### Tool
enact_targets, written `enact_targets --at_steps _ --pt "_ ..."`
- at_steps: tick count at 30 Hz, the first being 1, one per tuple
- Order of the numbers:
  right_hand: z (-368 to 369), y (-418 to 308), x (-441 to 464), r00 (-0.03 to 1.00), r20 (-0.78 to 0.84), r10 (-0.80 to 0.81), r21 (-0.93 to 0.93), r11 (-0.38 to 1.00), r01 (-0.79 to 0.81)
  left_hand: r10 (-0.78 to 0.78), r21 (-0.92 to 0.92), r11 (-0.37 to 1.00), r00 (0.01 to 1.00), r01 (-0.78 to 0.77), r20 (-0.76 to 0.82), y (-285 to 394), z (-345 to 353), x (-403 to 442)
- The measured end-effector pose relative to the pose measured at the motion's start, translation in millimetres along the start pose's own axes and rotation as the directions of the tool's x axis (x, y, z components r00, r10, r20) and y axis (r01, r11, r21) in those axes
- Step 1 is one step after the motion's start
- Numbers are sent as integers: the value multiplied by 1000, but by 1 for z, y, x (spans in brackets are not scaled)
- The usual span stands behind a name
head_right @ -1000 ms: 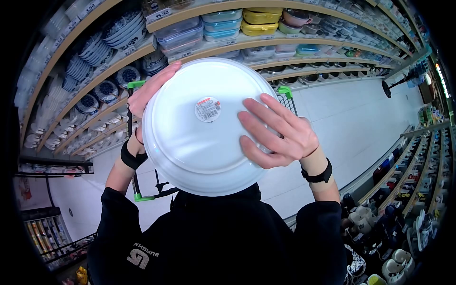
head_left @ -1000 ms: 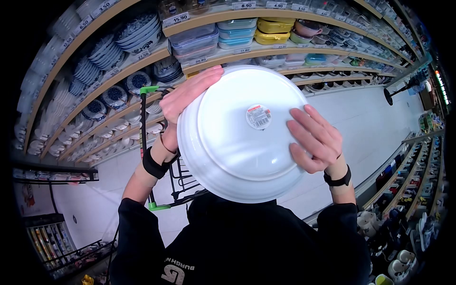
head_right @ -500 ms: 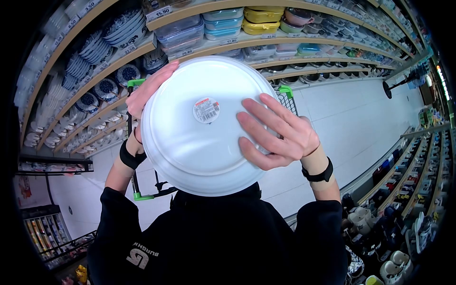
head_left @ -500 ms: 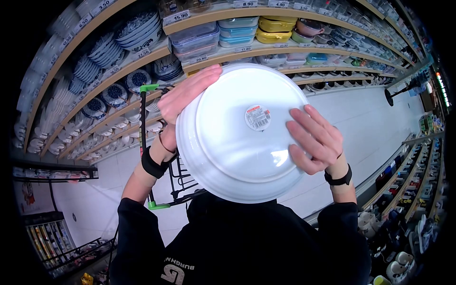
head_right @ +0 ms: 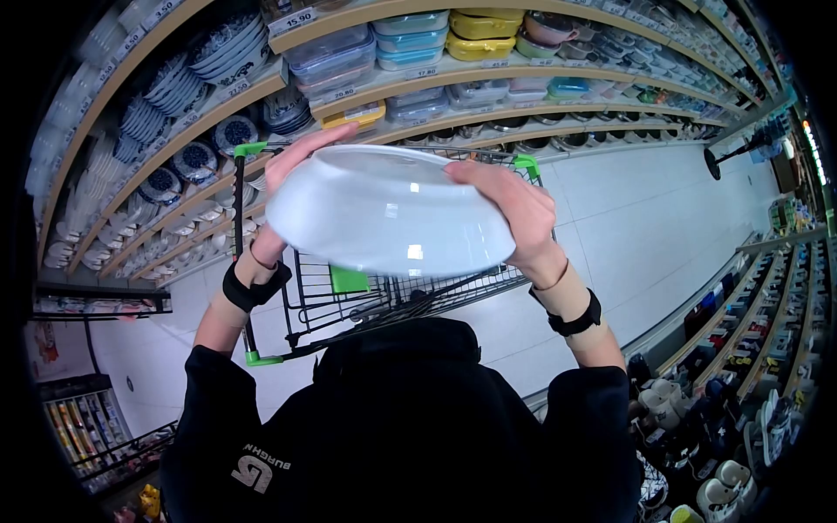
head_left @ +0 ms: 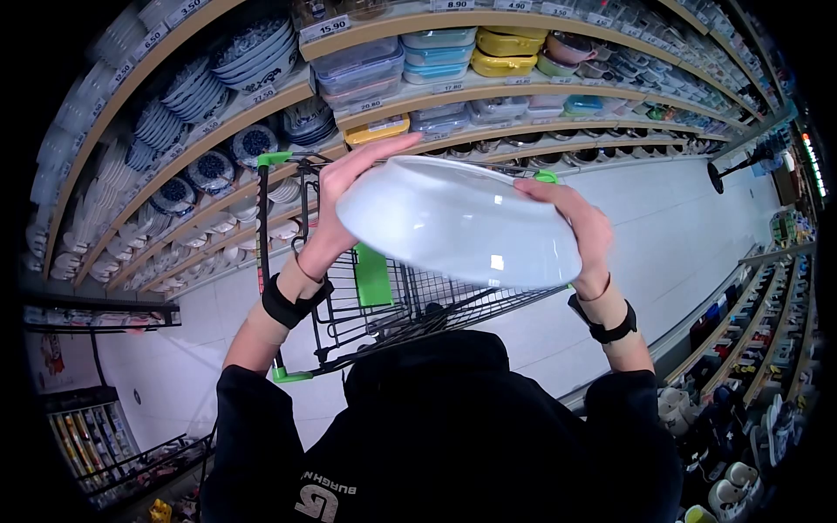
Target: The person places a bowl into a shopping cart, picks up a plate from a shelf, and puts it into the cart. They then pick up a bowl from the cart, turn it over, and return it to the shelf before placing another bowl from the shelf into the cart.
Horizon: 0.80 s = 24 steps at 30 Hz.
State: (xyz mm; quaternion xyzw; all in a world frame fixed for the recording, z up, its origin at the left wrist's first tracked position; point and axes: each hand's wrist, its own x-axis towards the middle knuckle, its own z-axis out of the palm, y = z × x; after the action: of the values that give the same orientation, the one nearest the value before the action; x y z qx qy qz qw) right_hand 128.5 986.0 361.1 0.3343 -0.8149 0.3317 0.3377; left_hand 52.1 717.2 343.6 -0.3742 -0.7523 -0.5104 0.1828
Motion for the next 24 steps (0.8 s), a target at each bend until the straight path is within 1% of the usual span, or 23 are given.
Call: enact_targets --at_steps 1,2,3,4,5,6,9,10,13,14,17,18,21,22,23,24 --pt "5 2 -6 994 -32 102 42 994 -101 -122 -101 988 993 121 -3 7 6 -2" --pt "15 12 -15 981 -108 160 15 987 -159 -241 -200 951 970 238 6 10 10 -3" --pt "17 15 -15 963 -114 246 117 966 -233 -279 -186 943 960 275 5 -4 15 -14" --pt "18 16 -16 916 -48 399 197 902 -383 -432 -276 863 901 423 31 -7 18 -19" --pt "19 17 -17 844 31 536 265 809 -524 -570 -358 751 819 554 71 -7 20 -23" --pt "25 21 -21 811 31 584 342 757 -557 -554 -394 754 831 526 51 -9 24 -25" --pt "33 27 -33 679 141 720 388 590 -707 -635 -483 618 757 620 158 -19 30 -36" --pt "36 30 -39 647 183 740 354 565 -746 -670 -507 561 719 654 185 -18 33 -38" --pt "41 32 -41 636 168 753 413 532 -739 -741 -513 452 627 730 240 -28 40 -50" --pt "44 36 -44 623 187 760 452 496 -741 -756 -527 410 601 744 259 -29 44 -54" --pt "56 47 -55 566 227 793 434 438 -787 -777 -465 346 527 815 344 -35 49 -62" --pt "61 52 -61 527 269 806 487 359 -796 -783 -469 321 509 823 356 -34 50 -61" --pt "68 60 -74 399 375 837 499 181 -847 -814 -464 246 441 851 377 -29 53 -62" --pt "69 62 -75 384 374 844 465 187 -865 -832 -452 222 409 864 374 -29 55 -62" --pt "71 64 -77 354 398 846 470 143 -871 -849 -439 197 376 877 371 -29 55 -63" --pt "73 66 -80 323 422 847 474 98 -875 -845 -423 207 379 882 378 -26 54 -61"
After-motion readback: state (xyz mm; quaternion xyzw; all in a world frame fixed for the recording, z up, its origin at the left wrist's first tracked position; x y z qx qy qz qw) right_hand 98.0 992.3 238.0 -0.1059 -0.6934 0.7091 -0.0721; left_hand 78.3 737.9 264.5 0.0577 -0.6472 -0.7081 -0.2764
